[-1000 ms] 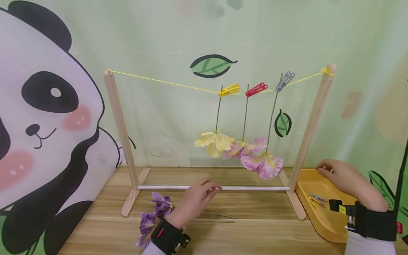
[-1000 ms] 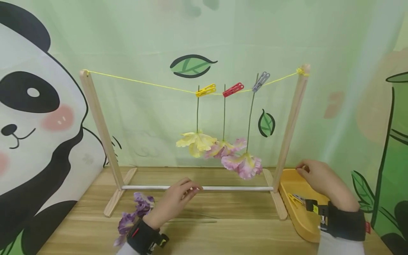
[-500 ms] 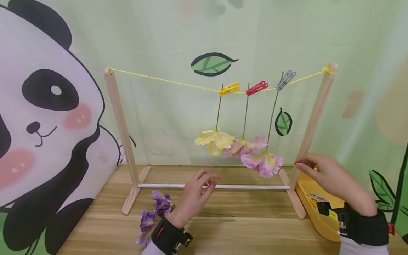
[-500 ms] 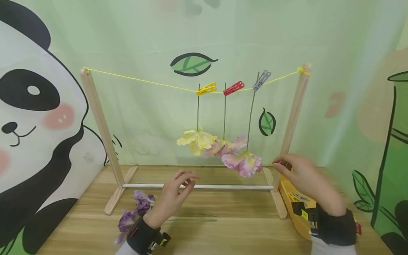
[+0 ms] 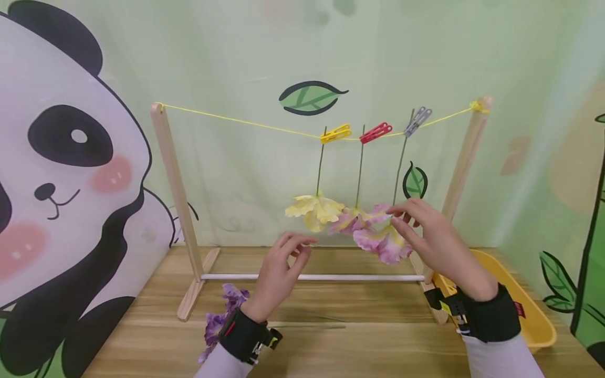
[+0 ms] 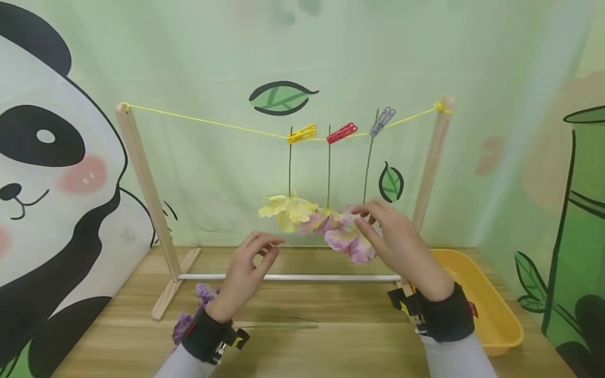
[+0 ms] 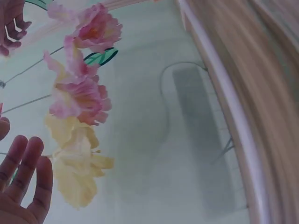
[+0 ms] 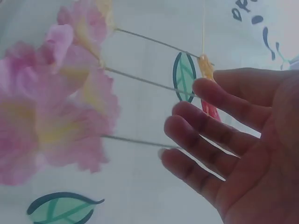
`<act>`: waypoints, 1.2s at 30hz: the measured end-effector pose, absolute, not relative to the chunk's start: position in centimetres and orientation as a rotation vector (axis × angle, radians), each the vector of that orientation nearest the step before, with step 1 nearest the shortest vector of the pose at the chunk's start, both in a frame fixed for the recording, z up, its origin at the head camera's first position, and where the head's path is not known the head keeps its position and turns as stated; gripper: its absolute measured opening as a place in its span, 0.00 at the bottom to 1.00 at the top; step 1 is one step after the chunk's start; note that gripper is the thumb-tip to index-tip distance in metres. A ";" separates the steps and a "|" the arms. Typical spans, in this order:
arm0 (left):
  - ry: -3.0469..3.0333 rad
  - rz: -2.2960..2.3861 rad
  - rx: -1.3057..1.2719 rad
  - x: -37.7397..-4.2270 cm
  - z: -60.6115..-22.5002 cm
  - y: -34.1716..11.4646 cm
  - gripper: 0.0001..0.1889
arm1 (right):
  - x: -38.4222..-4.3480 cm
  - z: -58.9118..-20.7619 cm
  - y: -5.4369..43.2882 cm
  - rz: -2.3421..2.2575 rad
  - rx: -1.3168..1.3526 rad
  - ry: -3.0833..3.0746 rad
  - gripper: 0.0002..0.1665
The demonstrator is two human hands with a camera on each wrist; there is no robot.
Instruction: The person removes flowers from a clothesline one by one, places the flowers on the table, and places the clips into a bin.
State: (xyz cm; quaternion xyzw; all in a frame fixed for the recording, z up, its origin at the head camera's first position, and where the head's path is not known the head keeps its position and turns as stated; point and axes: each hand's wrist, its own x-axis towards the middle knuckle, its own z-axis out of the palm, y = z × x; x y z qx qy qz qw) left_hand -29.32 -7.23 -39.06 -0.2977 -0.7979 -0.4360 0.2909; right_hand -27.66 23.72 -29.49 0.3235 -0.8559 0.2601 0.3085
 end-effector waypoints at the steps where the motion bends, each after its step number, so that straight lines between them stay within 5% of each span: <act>1: -2.118 -1.169 -0.785 -29.6 -38.6 -7.2 0.10 | -28.0 -29.0 23.4 0.689 0.859 -2.248 0.12; 20: -2.195 -1.117 -0.650 -33.3 -32.6 -6.6 0.17 | -31.7 -22.7 19.2 0.592 0.878 -2.115 0.11; 36: -2.169 -1.115 -0.659 -36.0 -29.4 -4.7 0.28 | -34.6 -18.4 16.9 0.366 0.895 -2.142 0.25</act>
